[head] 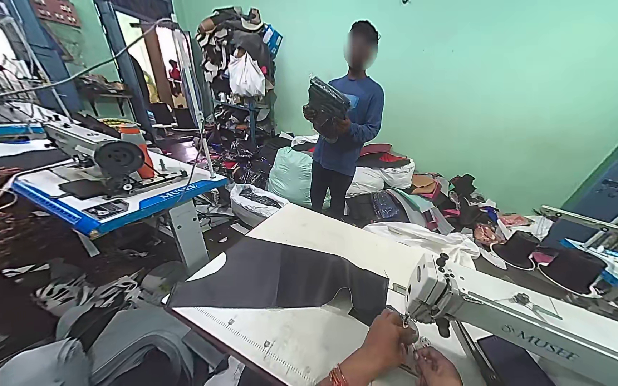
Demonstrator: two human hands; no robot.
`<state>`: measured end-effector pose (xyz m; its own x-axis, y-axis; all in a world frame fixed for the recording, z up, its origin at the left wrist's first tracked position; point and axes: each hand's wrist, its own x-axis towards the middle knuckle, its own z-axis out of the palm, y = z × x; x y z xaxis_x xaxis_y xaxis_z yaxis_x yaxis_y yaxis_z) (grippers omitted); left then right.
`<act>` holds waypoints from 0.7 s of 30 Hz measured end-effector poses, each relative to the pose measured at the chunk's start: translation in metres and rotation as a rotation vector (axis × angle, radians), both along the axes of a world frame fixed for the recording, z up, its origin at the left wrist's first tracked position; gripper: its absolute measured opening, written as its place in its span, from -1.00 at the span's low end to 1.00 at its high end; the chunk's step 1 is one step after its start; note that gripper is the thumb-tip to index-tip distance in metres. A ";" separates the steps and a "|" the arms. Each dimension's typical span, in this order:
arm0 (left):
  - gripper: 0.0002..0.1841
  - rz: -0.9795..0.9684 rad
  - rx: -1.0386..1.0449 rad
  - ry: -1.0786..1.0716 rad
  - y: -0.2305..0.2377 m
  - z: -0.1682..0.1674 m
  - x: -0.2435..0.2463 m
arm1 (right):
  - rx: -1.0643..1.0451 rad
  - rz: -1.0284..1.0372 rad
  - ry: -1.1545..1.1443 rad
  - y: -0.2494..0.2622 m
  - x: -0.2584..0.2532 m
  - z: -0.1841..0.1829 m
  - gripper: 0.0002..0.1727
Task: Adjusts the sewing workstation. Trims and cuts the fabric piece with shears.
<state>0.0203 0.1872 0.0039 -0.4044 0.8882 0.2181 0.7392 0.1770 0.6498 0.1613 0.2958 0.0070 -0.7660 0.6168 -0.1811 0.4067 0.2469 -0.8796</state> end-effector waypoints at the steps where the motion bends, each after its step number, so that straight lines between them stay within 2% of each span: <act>1: -0.58 -0.012 -0.051 0.033 0.001 -0.002 0.001 | 0.043 0.010 -0.002 -0.001 0.001 -0.001 -0.75; 5: -0.44 -0.007 -0.187 0.082 0.002 -0.001 0.004 | 0.110 0.019 0.006 -0.001 0.000 -0.007 -0.77; 8: -0.49 0.056 -0.240 0.078 -0.002 0.007 0.010 | 0.190 0.018 -0.011 0.000 -0.004 -0.004 -0.75; 12: -0.49 0.114 -0.310 0.067 -0.006 0.019 0.020 | 0.370 0.042 -0.184 0.004 -0.004 0.016 -0.63; 16: -0.41 0.129 -0.373 0.077 -0.005 0.022 0.020 | 0.364 0.060 -0.352 0.025 -0.022 0.031 -0.62; 21: -0.37 0.141 -0.409 0.086 -0.004 0.020 0.018 | 0.390 -0.013 -0.250 0.040 -0.052 0.026 -0.60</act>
<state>0.0384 0.1835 0.0242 -0.5232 0.8461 -0.1017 0.7378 0.5095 0.4427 0.1092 0.3356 0.0333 -0.7204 0.6845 -0.1119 0.5997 0.5336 -0.5964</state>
